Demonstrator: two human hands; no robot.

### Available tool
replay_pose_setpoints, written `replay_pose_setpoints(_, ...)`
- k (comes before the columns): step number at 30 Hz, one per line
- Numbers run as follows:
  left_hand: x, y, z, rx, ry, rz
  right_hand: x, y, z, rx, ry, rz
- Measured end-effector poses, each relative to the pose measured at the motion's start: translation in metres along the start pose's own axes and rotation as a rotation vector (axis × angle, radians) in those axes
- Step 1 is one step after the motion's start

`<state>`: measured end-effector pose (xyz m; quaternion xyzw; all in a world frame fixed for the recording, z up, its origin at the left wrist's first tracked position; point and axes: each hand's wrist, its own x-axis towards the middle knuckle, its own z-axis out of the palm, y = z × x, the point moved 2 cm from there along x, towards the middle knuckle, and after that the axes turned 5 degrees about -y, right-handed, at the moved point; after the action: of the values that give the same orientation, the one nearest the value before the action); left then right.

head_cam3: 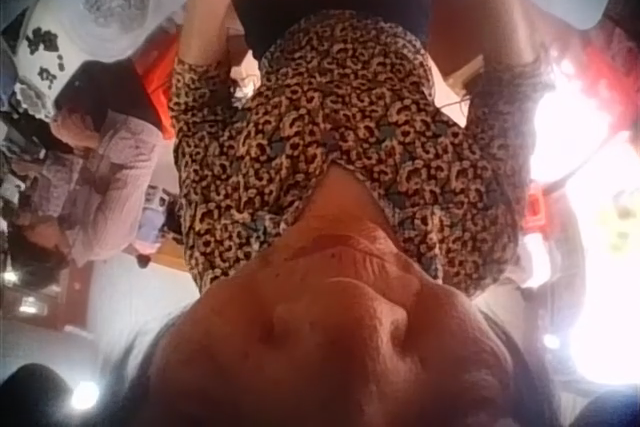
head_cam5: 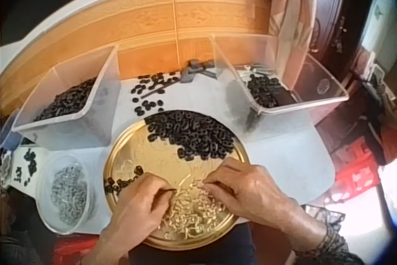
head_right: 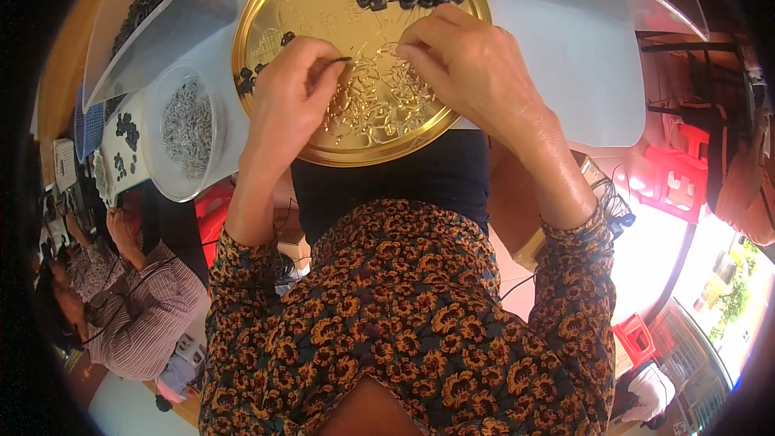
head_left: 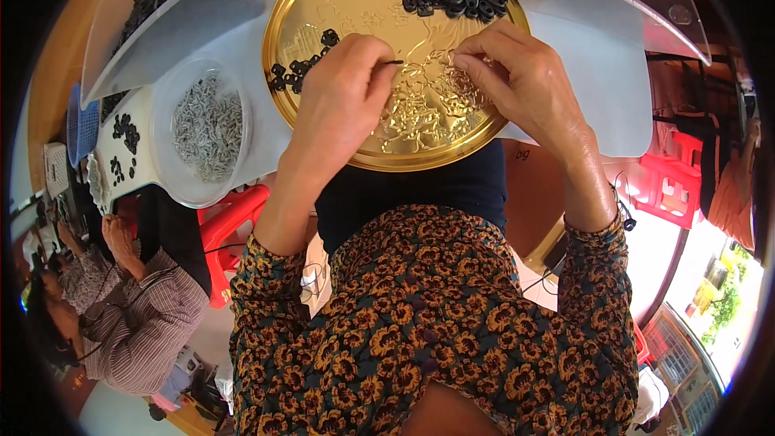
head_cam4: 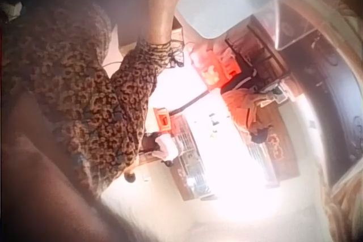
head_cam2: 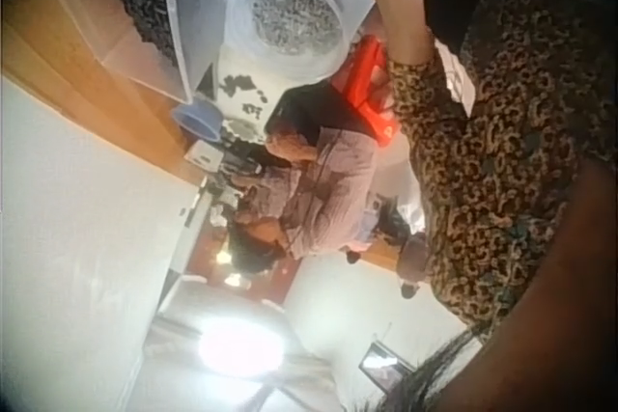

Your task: The person sorts small plastic parts on a tray by hand.

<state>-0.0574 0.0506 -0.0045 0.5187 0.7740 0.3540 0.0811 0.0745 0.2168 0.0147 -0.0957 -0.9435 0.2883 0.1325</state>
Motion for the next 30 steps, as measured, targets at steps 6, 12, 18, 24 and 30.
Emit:
replay_pose_setpoints(6, -0.026, -0.018, -0.028, -0.602, 0.088, -0.281, -0.008, -0.006, 0.002, 0.096, -0.062, -0.004)
replay_pose_setpoints(12, -0.06, -0.021, -0.043, -0.832, 0.079, -0.409, -0.008, -0.03, 0.029, 0.106, -0.16, -0.235)
replay_pose_setpoints(18, -0.08, -0.017, -0.043, -0.964, 0.119, -0.426, -0.001, -0.045, 0.044, 0.048, -0.27, -0.344)
replay_pose_setpoints(24, -0.079, -0.01, -0.039, -0.992, 0.119, -0.403, 0.005, -0.047, 0.048, -0.126, -0.307, -0.434)
replay_pose_setpoints(30, -0.072, -0.006, -0.038, -1.042, 0.117, -0.449, 0.004, -0.048, 0.061, -0.193, -0.198, -0.479)
